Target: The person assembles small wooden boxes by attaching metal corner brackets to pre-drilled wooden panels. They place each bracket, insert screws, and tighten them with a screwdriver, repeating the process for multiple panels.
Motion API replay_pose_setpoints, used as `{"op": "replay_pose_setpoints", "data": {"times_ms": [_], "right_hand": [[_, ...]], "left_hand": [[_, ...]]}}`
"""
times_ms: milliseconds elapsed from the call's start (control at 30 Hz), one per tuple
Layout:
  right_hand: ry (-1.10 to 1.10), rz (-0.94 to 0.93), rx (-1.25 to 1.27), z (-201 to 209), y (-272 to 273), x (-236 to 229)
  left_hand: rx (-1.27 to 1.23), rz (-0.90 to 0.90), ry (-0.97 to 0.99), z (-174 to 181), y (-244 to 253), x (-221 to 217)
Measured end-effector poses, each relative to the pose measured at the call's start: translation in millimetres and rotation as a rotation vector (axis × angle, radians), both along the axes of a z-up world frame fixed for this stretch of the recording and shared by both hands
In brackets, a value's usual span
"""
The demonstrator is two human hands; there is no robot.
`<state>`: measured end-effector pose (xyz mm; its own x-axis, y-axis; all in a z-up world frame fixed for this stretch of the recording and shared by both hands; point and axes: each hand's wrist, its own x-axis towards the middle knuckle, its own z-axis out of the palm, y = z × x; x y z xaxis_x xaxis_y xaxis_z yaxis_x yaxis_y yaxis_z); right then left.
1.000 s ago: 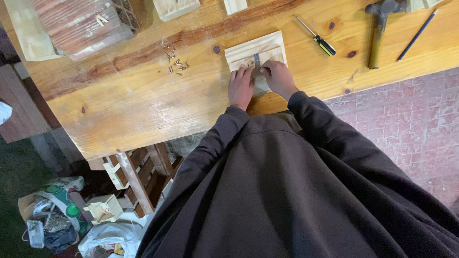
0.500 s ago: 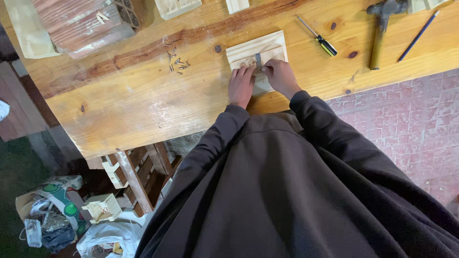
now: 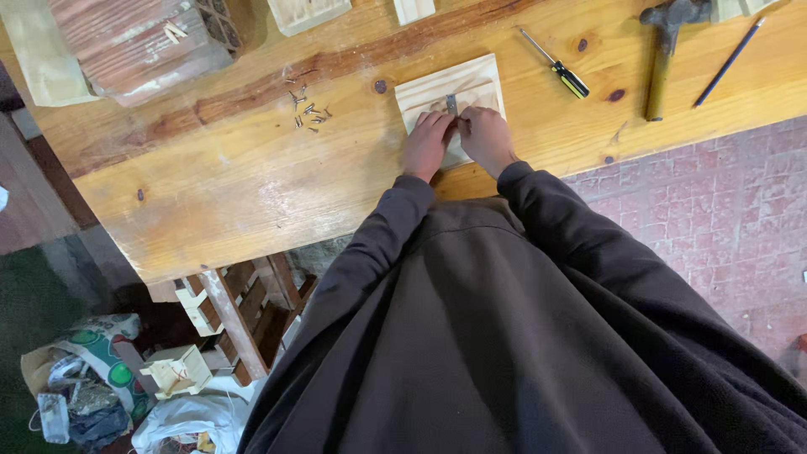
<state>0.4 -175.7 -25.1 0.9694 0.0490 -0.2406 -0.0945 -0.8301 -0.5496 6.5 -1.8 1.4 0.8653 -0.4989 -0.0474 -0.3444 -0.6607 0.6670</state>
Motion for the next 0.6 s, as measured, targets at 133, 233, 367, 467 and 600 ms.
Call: {"op": "replay_pose_setpoints", "data": {"times_ms": [133, 233, 367, 467, 600], "right_hand": [[0.000, -0.008, 0.000, 1, 3, 0], [0.037, -0.006, -0.037, -7, 0, 2], [0.042, -0.139, -0.030, 19, -27, 10], [0.027, -0.325, -0.288, 50, -79, 24], [-0.017, -0.138, -0.569, 17, -157, 18]], "left_hand": [[-0.038, 0.012, -0.006, -3, 0, 7], [-0.114, 0.028, -0.027, -12, -1, 7], [-0.137, 0.059, -0.020, -17, -3, 6], [-0.158, 0.097, -0.006, -41, -5, 4], [-0.153, 0.062, -0.230, -53, -10, 4]]}}
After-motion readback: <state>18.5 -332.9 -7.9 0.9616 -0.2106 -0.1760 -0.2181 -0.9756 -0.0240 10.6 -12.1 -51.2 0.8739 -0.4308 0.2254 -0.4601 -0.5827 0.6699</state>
